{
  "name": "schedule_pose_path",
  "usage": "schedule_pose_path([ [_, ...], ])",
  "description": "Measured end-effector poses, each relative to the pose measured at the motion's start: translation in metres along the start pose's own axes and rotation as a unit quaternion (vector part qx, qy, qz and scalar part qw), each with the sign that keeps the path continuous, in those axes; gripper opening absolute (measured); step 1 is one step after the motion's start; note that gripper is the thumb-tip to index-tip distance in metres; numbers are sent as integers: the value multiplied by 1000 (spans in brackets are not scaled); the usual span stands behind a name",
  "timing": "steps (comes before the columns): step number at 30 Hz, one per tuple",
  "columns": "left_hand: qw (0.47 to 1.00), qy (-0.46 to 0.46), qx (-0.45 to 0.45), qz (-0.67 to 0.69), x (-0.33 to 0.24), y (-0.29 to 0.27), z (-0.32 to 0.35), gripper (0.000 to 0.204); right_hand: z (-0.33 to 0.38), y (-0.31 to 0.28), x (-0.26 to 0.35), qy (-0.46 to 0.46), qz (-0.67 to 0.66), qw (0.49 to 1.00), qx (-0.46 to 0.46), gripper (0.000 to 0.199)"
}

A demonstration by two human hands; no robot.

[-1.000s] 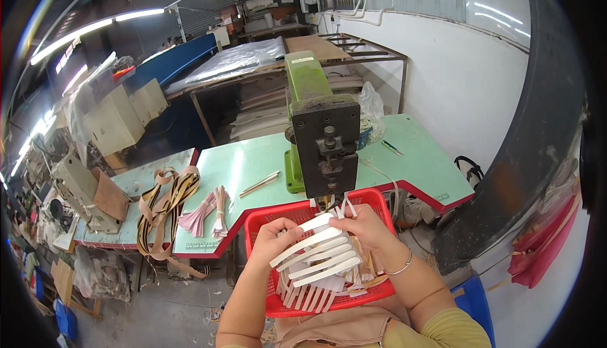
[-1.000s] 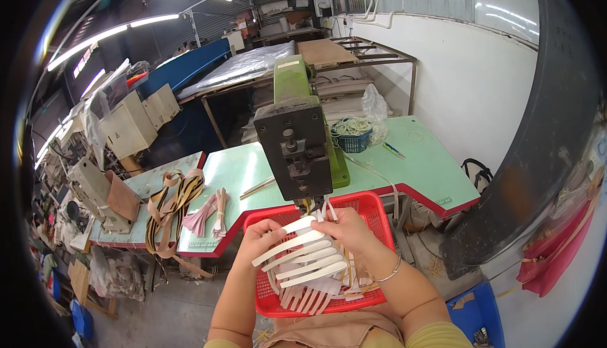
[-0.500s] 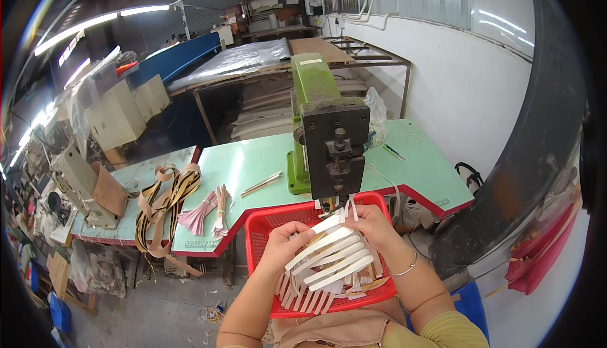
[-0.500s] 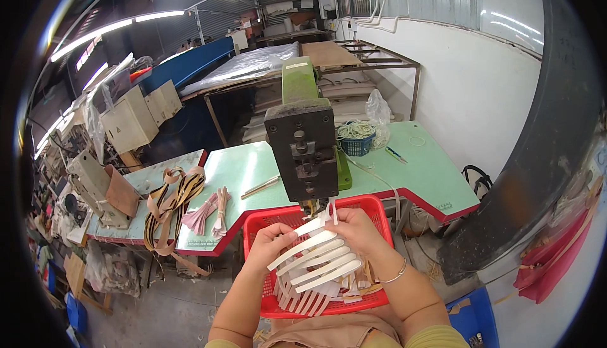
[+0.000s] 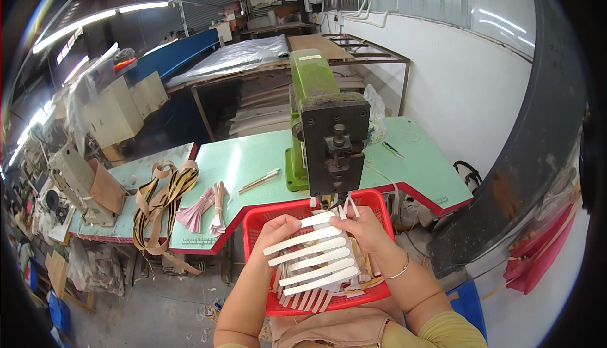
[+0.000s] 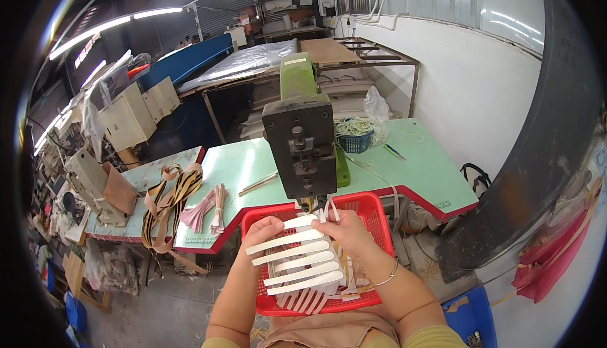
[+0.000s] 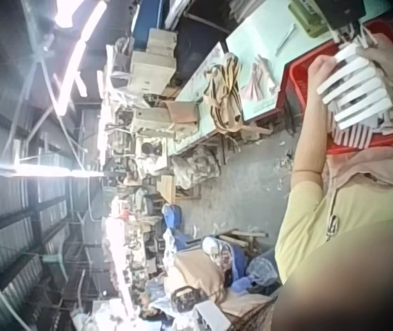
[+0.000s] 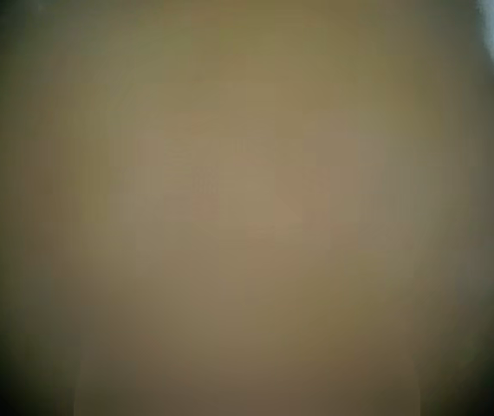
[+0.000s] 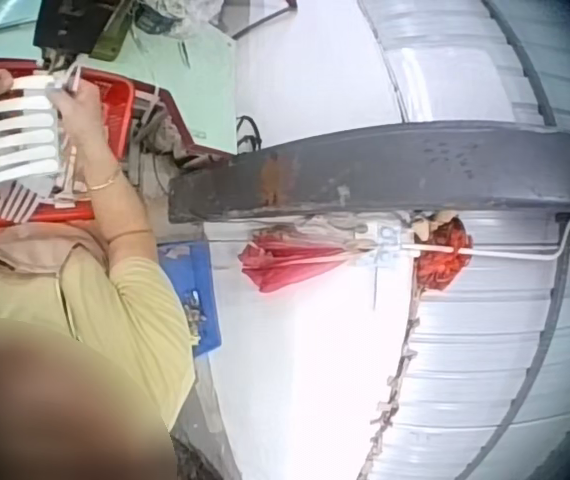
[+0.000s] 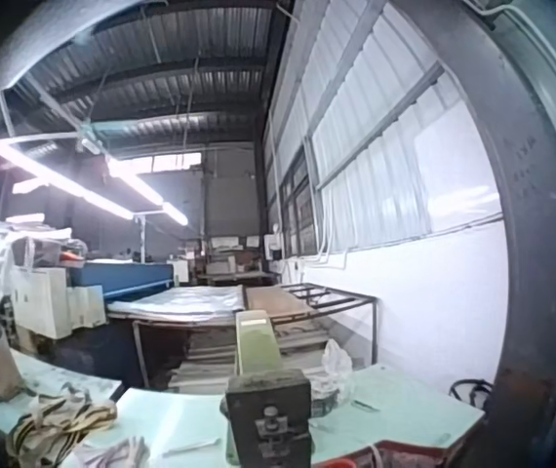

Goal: Inspecting and sorting bundles of white shoe straps from a red basket.

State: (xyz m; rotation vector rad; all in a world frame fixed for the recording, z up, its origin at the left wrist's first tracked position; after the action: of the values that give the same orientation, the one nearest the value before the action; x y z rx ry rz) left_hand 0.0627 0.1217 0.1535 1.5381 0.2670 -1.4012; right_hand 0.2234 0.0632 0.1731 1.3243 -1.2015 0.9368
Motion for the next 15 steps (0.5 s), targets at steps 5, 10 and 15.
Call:
schedule_pose_path([
  [5,1000,16,7,0,6,-5,4,9,-4,3,2,11,-22,999,22,15],
  [10,999,42,6,-12,12,-2,12,7,-4,8,23,40,12,998,37,18],
  [15,1000,19,1,-20,23,0,13,6,-11,-3,20,40,48,996,59,21],
])
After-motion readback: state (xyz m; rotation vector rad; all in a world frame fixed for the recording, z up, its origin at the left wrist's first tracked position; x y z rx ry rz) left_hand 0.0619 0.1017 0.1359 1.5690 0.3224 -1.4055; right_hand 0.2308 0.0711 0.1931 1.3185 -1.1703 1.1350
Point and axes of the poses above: each hand's wrist, its own z-axis away from the middle knuckle, its own y-axis out of the palm, x = y × z, the point moved 6 cm from there along -z, towards the middle knuckle, and after that the axes turned 5 degrees about -y, right-handed, at the moved point
